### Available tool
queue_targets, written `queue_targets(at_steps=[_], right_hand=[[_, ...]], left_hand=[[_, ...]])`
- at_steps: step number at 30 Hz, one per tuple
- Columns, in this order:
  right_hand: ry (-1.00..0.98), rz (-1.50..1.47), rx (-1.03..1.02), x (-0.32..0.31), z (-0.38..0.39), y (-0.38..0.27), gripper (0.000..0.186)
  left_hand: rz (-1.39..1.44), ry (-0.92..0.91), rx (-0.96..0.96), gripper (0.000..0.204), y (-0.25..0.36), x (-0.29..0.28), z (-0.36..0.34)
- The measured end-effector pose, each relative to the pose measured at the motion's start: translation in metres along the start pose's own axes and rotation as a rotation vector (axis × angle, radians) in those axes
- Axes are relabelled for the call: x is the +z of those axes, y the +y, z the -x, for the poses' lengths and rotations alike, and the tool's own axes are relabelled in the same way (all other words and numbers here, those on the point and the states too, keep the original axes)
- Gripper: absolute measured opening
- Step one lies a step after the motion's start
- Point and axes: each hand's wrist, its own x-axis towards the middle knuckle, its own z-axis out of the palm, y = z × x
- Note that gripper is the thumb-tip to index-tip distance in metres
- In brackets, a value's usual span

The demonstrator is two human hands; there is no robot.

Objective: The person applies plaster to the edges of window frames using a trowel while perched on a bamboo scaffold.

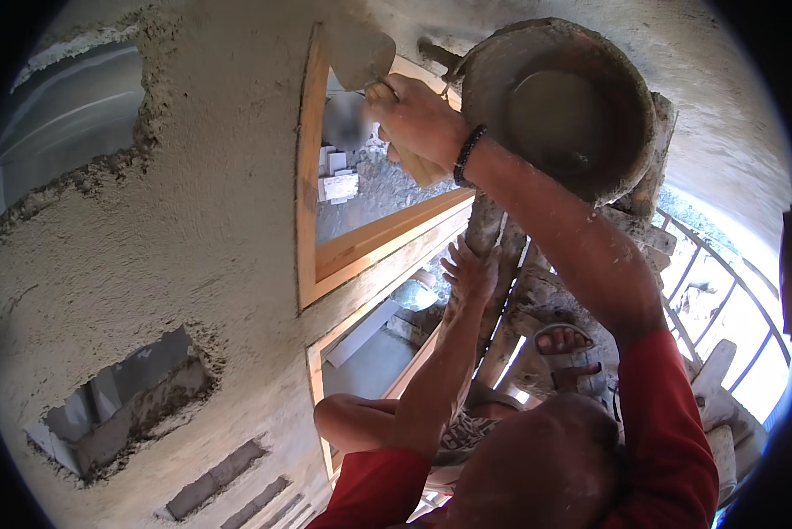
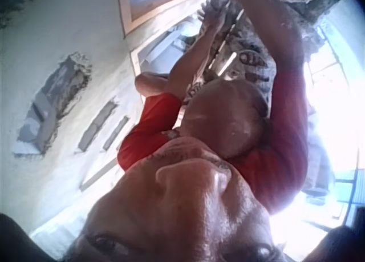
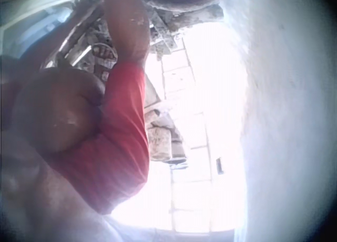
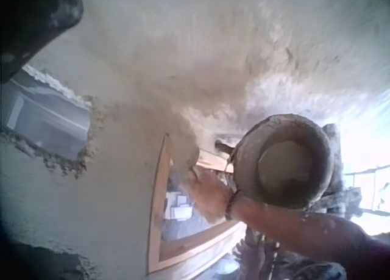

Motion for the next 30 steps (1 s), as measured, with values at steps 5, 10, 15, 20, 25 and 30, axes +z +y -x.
queue_targets(at_steps=[5,10,15,20,25,30], right_hand=[[-0.013,0.007,0.023,-0.002,-0.004,-0.008,0.033],[-0.066,0.011,0.003,-0.013,-0.007,-0.011,0.035],[-0.071,0.033,0.0,-0.013,-0.012,-0.005,0.035],[-0.083,0.17,-0.119,-0.014,-0.017,0.002,0.033],[-0.059,0.225,-0.062,-0.011,-0.02,-0.004,0.032],[-0.139,0.449,-0.231,-0.015,-0.015,0.009,0.03]], left_hand=[[0.022,-0.029,-0.008,0.103,-0.007,-0.005,-0.006],[0.031,-0.028,0.01,0.103,-0.005,-0.004,-0.004],[0.02,-0.036,0.009,0.104,-0.007,-0.004,-0.005],[0.031,-0.056,0.026,0.108,-0.005,-0.003,-0.003],[0.044,-0.079,0.014,0.11,-0.009,-0.006,-0.007],[0.051,-0.093,0.031,0.111,-0.006,0.0,-0.007]])
